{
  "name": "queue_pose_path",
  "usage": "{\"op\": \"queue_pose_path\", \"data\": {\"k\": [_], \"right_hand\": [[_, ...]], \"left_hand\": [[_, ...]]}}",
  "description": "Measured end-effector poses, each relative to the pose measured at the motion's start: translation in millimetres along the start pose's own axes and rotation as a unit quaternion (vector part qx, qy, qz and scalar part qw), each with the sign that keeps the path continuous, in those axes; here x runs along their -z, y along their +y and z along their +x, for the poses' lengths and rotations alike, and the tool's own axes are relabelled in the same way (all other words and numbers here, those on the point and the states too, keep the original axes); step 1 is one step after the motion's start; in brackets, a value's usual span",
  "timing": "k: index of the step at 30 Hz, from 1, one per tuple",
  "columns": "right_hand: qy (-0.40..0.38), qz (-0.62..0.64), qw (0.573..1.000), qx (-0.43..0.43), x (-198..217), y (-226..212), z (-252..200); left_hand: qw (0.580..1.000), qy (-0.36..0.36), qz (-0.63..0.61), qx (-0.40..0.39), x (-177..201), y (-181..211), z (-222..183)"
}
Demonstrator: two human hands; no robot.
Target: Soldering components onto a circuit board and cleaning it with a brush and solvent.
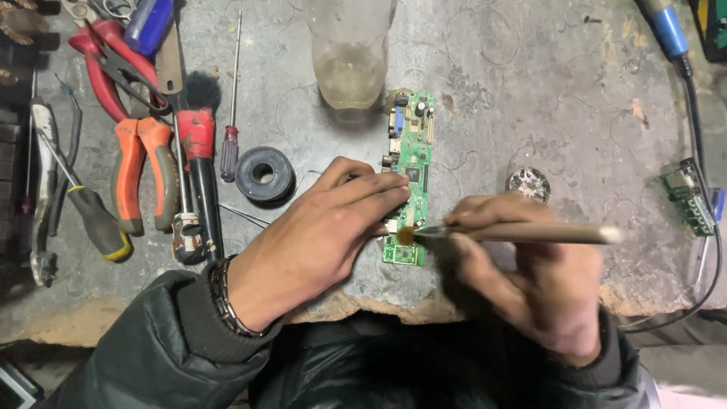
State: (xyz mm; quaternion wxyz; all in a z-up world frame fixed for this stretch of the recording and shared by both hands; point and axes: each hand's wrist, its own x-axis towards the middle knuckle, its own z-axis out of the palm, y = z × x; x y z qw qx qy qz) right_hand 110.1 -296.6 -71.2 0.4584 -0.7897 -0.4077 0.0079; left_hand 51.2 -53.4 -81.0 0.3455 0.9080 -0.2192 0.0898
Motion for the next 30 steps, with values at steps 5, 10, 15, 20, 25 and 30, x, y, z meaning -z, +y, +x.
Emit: {"op": "queue_pose_path", "data": {"k": [5,10,15,20,25,30], "right_hand": [[0.040,0.081,0.996,0.014,-4,-3,-6],[-0.008,0.114,0.993,0.018,-8,-16,-1],[0.010,0.004,0.998,0.067,-3,-6,-4],[0.045,0.030,0.988,0.144,-18,-16,1],[0.000,-0.065,0.995,0.071,-8,-2,3],[0.015,0.023,0.993,0.112,-21,-19,6]], "left_hand": [[1.000,0.000,0.001,-0.004,0,-2,1],[1.000,-0.006,-0.004,0.006,1,-1,1],[1.000,-0.006,0.007,0.006,-1,-1,1],[1.000,-0.005,-0.001,0.007,0,-3,0],[1.000,-0.017,0.006,0.006,0,-3,-1],[1.000,-0.005,-0.004,0.001,-1,-5,-3]]}}
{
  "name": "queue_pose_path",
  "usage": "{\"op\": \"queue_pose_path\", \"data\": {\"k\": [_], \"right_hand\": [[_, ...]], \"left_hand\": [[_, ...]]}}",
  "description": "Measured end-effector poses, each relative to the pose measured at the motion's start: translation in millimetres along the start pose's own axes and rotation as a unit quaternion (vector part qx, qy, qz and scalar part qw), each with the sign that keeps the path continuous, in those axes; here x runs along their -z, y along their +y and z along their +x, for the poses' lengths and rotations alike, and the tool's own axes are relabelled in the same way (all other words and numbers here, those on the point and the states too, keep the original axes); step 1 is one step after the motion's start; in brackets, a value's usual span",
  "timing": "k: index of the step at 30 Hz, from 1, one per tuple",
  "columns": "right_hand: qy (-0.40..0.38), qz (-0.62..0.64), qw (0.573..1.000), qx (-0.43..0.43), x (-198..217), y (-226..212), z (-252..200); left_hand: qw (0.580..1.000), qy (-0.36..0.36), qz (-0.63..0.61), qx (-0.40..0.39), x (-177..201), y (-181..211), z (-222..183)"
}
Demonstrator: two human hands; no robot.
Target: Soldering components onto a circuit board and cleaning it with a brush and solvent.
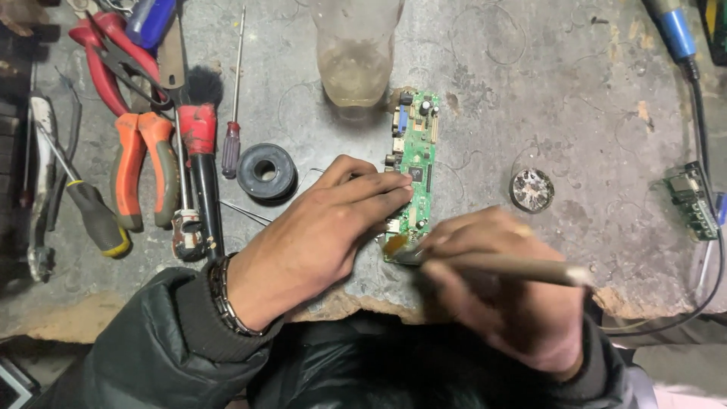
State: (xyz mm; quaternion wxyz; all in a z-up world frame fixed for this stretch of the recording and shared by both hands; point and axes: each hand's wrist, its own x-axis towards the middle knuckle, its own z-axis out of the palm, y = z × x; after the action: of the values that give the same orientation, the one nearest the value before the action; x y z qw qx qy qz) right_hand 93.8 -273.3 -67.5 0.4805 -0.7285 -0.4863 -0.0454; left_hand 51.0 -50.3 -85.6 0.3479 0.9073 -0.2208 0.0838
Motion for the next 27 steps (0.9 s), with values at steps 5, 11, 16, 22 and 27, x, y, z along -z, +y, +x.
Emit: {"op": "queue_pose_path", "data": {"k": [5,11,16,22,27], "right_hand": [[-0.014,-0.001,1.000,-0.017,10,15,-6],[-0.001,-0.068,0.998,0.015,20,8,-4],[-0.037,0.060,0.996,-0.052,29,12,-8],[-0.009,-0.037,0.998,0.053,14,1,12],[-0.042,0.016,0.999,0.008,27,4,2]], "left_hand": [[1.000,0.007,-0.003,-0.005,1,0,-1],[1.000,-0.002,-0.002,0.003,1,3,1],[1.000,-0.002,-0.012,0.004,1,1,3],[1.000,-0.004,-0.008,0.001,1,1,1],[1.000,0.000,-0.012,0.001,1,-1,2]]}}
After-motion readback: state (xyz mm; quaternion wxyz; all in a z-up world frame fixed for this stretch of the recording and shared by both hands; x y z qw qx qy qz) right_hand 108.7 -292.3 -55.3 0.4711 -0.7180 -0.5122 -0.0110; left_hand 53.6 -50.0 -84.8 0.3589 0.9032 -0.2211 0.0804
